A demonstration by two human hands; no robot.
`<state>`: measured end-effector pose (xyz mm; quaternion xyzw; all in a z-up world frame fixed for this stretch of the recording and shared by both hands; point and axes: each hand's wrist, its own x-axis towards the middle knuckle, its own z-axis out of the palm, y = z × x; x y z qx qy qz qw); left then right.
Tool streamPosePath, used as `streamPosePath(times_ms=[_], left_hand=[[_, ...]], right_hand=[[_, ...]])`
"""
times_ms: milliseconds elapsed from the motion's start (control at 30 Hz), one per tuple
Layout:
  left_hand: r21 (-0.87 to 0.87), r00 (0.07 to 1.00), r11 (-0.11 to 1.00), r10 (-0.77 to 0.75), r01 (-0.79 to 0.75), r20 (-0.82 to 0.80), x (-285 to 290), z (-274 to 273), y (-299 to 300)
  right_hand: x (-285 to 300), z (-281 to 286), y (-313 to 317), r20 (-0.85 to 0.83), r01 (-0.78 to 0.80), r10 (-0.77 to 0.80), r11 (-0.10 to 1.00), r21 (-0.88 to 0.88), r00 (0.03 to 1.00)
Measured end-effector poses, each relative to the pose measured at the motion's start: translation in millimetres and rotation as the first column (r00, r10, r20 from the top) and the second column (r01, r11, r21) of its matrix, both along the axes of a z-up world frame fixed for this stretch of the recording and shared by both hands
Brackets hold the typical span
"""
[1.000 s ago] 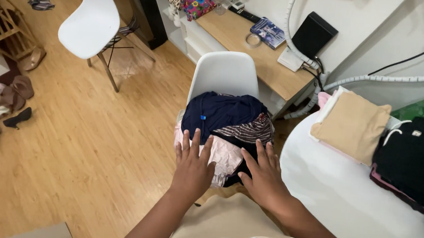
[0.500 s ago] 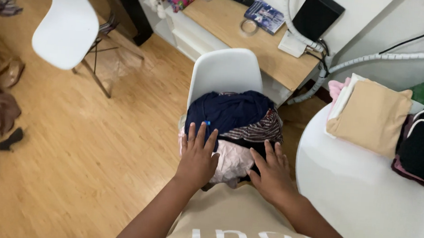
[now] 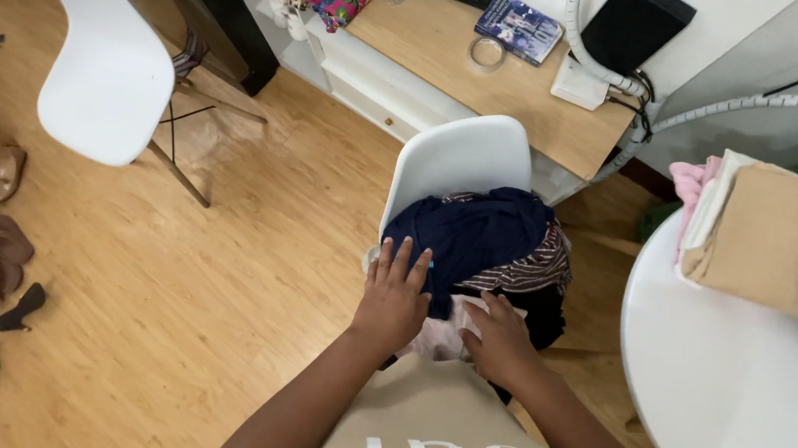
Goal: The person folds a variety of clothing items, including a floral top, pink shorts, black pants, and a pink dress, on a white table. They smooth each item and fold it into a neat stack, occasionally moving between the table and a nearby chair to retrieve more clothes.
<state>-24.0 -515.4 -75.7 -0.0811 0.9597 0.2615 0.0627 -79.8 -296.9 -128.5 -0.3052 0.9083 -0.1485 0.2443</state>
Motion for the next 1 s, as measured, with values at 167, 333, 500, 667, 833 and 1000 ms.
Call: streamPosePath(times_ms=[167, 333, 500, 667, 833, 1000], left_hand=[[-0.006, 0.997, 0.999, -0.052, 0.052, 0.054, -3.6, -14.0, -22.1], [0.015, 0.989, 0.995, -0.1, 0.099, 0.105, 0.3, -27.9, -35.7], [0.048, 0.989, 0.989, -0.139, 0.137, 0.05, -0.7, -30.5, -44.9], [0.104, 0.987, 0.982, -0.16, 0.159, 0.009, 6.9, -41.8, -47.1], [0.192, 0.99, 0.973, -0.137, 0.131, 0.02, 11.6, -47.2, -50.7], [0.165, 0.978, 0.965, -0.197, 0.206, -0.066, 15.2, -60.9, -54.8]], right_hand=[[3.5, -50.4, -13.0, 0.074, 0.061, -0.059, 0.998, -0.023, 0.996], [10.2, -94.2, -29.4, 0.252, 0.159, -0.19, 0.978, 0.137, 0.949], [17.3, -129.5, -43.5, 0.321, 0.206, -0.246, 0.967, 0.153, 0.915], [25.0, -186.6, -40.0, 0.316, 0.19, -0.225, 0.972, 0.137, 0.922], [30.0, -233.8, -34.5, 0.329, 0.162, -0.201, 0.976, 0.144, 0.923], [28.9, -205.5, -55.8, 0.266, 0.387, -0.354, 0.918, -0.084, 0.897]])
